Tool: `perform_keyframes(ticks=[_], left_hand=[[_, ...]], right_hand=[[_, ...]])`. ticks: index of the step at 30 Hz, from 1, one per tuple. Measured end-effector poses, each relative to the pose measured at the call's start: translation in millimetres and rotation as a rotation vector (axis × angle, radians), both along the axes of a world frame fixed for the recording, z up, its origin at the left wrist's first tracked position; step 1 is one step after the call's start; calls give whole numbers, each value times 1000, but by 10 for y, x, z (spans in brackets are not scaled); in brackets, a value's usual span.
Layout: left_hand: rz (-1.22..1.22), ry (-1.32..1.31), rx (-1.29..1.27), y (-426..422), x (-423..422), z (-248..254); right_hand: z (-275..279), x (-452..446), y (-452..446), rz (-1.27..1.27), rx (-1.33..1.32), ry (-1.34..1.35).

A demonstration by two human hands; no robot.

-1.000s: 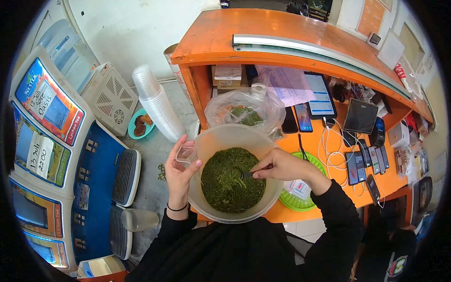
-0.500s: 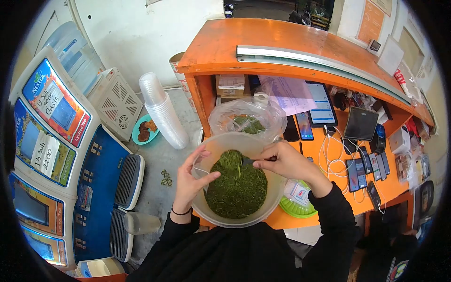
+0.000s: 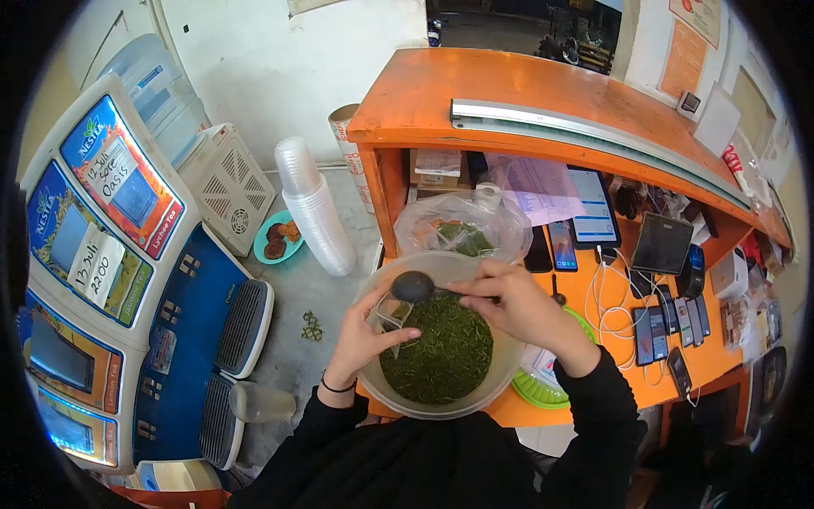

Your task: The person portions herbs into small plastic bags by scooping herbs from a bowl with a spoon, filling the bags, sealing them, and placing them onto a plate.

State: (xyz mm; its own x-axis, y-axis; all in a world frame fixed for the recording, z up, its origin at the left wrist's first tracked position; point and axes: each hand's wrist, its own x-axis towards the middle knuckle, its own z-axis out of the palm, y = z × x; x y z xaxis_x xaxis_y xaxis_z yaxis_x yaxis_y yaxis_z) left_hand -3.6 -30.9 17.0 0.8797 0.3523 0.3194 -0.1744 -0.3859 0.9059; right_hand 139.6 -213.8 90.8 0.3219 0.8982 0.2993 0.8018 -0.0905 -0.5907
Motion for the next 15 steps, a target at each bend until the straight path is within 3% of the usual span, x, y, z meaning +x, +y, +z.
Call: perform_keyframes(ticks=[4, 7, 10, 11, 13, 15], left_hand=[[16, -29, 63, -10, 20, -25], [79, -70, 237, -85, 53, 51], [98, -96, 299, -184, 30, 168], [96, -102, 301, -192, 22, 188], [20, -151, -23, -194, -17, 183], [-124, -112, -313, -149, -57, 187]], right_hand=[[20, 121, -164, -22, -197, -131], [-2, -163, 69, -16, 169, -152], [-79, -388, 175, 134, 38, 137], [-110, -356, 186, 123, 52, 110], [-158, -230, 217, 104, 78, 54], [-131, -127, 193, 162, 85, 310]])
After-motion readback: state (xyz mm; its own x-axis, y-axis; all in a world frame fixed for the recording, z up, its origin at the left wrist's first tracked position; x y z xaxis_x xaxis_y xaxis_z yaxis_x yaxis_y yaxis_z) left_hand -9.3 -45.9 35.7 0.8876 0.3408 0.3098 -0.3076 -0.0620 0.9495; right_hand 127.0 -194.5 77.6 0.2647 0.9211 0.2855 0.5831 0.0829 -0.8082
